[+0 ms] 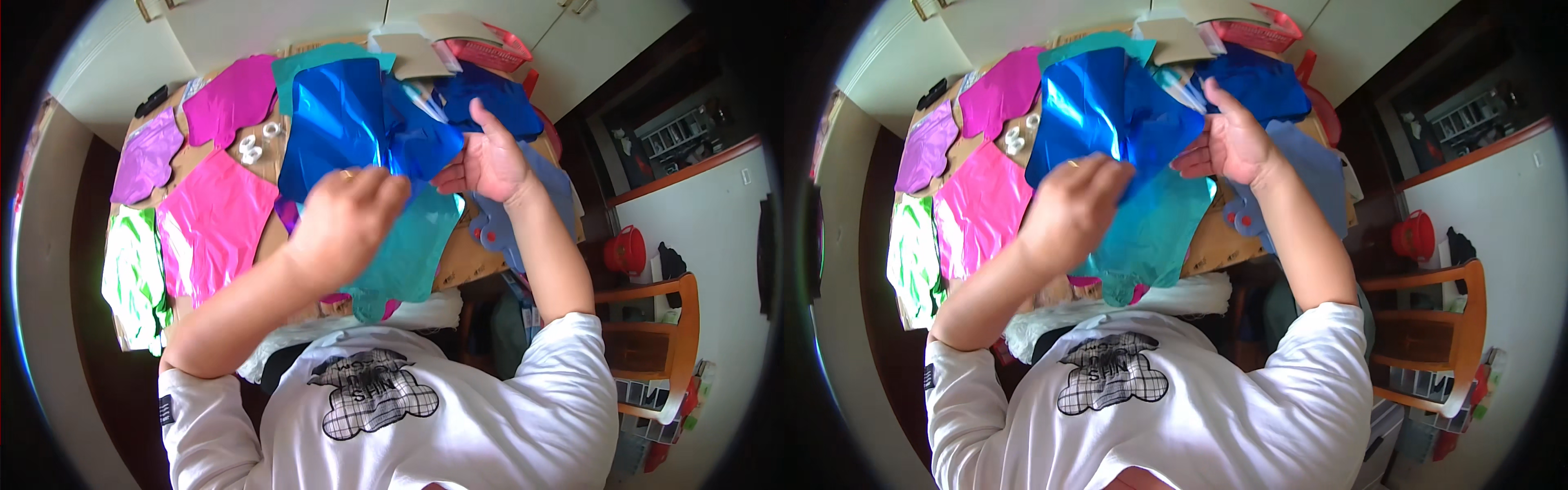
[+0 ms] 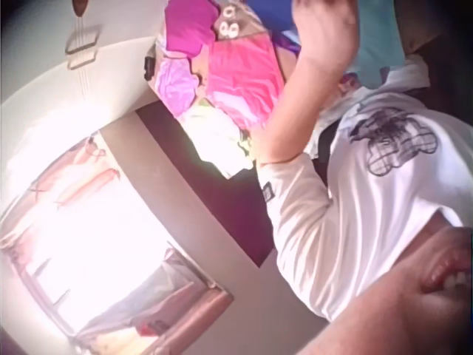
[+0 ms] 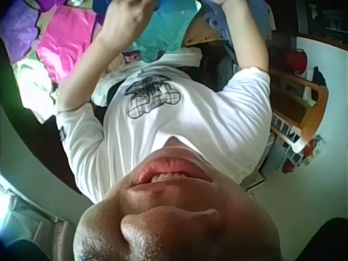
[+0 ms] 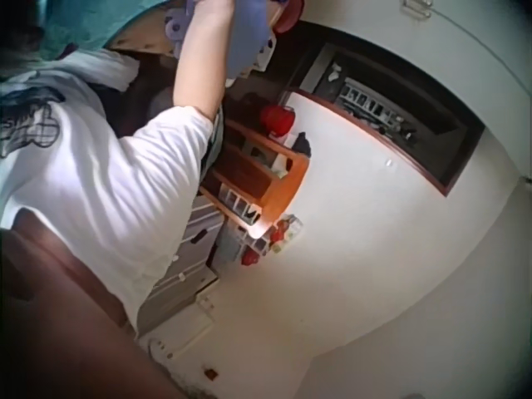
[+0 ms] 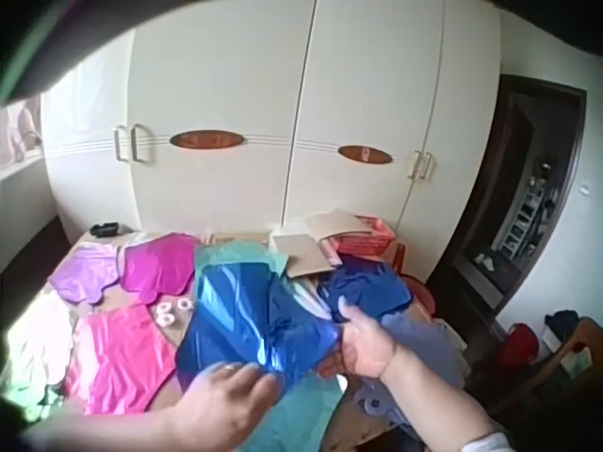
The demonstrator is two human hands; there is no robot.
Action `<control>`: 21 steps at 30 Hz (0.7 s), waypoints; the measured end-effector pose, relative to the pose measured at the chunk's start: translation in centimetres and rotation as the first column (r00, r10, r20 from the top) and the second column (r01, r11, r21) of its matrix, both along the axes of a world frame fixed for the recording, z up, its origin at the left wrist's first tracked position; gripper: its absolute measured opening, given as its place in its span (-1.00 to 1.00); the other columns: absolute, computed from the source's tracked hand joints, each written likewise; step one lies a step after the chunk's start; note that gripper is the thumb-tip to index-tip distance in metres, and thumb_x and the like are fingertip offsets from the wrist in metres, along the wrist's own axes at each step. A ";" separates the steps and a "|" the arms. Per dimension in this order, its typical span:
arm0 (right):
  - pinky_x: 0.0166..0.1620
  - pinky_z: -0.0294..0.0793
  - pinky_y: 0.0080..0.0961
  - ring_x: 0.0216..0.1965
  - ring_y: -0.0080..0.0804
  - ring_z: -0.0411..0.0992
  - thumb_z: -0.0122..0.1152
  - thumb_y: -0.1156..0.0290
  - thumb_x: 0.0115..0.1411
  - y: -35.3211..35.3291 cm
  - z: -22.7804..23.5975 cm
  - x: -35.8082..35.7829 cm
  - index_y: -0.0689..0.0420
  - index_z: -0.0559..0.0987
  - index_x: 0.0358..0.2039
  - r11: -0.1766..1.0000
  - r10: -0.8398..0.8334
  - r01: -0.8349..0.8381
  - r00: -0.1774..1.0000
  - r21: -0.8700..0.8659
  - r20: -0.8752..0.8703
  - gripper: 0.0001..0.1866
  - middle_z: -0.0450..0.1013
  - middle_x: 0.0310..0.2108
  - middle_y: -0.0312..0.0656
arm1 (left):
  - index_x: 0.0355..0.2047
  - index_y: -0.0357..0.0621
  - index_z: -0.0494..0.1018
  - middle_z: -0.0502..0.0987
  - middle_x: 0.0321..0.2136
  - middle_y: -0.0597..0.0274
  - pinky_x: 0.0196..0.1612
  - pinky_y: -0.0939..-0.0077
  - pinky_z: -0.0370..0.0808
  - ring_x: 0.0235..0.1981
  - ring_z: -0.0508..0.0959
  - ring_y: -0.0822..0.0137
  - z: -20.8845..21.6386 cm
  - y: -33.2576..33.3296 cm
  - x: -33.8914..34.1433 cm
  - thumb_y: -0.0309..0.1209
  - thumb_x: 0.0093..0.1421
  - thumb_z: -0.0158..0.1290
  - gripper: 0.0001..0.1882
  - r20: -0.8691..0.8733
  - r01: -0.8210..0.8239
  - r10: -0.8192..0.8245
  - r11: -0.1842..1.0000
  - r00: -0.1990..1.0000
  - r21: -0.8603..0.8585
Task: Folding colorful foil balloons and placing them into plastic packaging sleeves with cardboard backings.
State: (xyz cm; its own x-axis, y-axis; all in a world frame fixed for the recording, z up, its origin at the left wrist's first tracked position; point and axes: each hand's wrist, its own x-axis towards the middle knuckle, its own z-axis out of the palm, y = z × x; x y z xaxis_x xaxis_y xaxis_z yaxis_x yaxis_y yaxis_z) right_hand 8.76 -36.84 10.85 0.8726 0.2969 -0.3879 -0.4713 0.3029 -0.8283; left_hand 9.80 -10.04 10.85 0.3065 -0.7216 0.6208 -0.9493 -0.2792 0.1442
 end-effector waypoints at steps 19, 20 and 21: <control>-0.37 0.47 -0.43 -0.52 -0.38 0.52 0.36 0.30 -0.02 2.0 -7.1 -1.8 0.22 0.62 -0.46 0.316 0.083 0.221 0.962 -0.923 0.259 -0.77 0.54 -0.58 -0.13 | -0.07 -0.12 0.46 0.41 -0.03 0.07 0.20 0.06 0.23 0.12 0.34 -0.04 -8.1 5.2 -4.5 -0.28 0.01 0.24 -0.54 -0.300 -0.007 0.045 0.992 0.953 0.128; -0.33 0.48 -0.40 -0.46 -0.30 0.55 0.38 0.28 -0.06 1.2 -8.1 -1.5 0.19 0.63 -0.45 0.298 0.100 0.217 0.961 -0.929 0.257 -0.75 0.56 -0.53 -0.09 | -0.06 -0.11 0.45 0.40 -0.03 0.07 0.21 0.06 0.22 0.12 0.34 -0.04 -8.0 5.2 -4.3 -0.28 0.01 0.24 -0.53 -0.309 0.005 0.036 0.991 0.950 0.133; -0.33 0.48 -0.40 -0.45 -0.28 0.55 0.38 0.27 -0.06 1.4 -7.8 -1.7 0.19 0.63 -0.46 0.285 0.099 0.215 0.963 -0.934 0.252 -0.75 0.56 -0.53 -0.09 | -0.05 -0.11 0.45 0.40 -0.02 0.08 0.21 0.06 0.22 0.13 0.33 -0.04 -8.0 5.4 -4.3 -0.28 0.01 0.24 -0.52 -0.322 0.012 0.035 0.990 0.946 0.142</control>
